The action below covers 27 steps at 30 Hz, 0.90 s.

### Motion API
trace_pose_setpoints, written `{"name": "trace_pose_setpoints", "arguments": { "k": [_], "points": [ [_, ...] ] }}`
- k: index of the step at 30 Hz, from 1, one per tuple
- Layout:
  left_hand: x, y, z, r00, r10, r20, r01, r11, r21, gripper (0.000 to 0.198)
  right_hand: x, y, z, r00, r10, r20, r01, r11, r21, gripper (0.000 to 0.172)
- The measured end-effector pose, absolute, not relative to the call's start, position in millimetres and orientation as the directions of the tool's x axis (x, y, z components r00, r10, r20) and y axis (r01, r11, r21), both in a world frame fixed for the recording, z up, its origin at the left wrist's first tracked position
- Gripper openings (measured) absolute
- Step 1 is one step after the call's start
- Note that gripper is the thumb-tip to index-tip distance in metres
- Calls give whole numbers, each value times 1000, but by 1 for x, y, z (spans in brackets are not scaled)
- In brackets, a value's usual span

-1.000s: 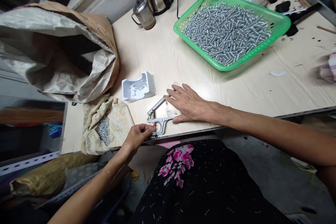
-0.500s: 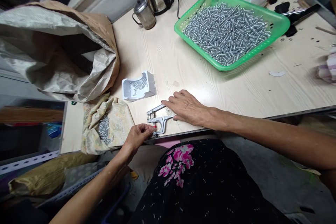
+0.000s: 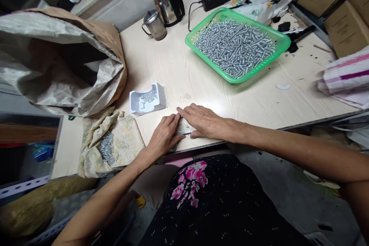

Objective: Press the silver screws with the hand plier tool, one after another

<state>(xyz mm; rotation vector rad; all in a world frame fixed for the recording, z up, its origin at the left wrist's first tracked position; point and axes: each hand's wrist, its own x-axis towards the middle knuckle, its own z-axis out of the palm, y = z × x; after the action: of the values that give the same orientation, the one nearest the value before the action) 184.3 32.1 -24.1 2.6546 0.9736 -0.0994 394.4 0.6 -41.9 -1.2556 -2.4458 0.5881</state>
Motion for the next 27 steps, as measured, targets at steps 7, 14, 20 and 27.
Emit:
{"name": "trace_pose_setpoints", "arguments": {
  "k": [7, 14, 20, 27],
  "points": [
    [190, 33, -20, 760, 625, -177, 649, -725, 229, 41, 394, -3, -38, -506, 861, 60, 797, 493, -349, 21],
    [193, 30, -29, 757, 638, -139, 652, -748, 124, 18, 386, 5, -47, -552, 821, 146, 717, 557, -419, 29],
    [185, 28, -32, 743, 669, -20, 658, -725, 201, 34, 396, 6, -48, -528, 834, 161, 737, 545, -400, 28],
    [128, 8, -12, 393, 913, 108, 860, -407, 308, 30, 404, -6, -38, -494, 840, 227, 726, 542, -423, 41]
  ]
}}
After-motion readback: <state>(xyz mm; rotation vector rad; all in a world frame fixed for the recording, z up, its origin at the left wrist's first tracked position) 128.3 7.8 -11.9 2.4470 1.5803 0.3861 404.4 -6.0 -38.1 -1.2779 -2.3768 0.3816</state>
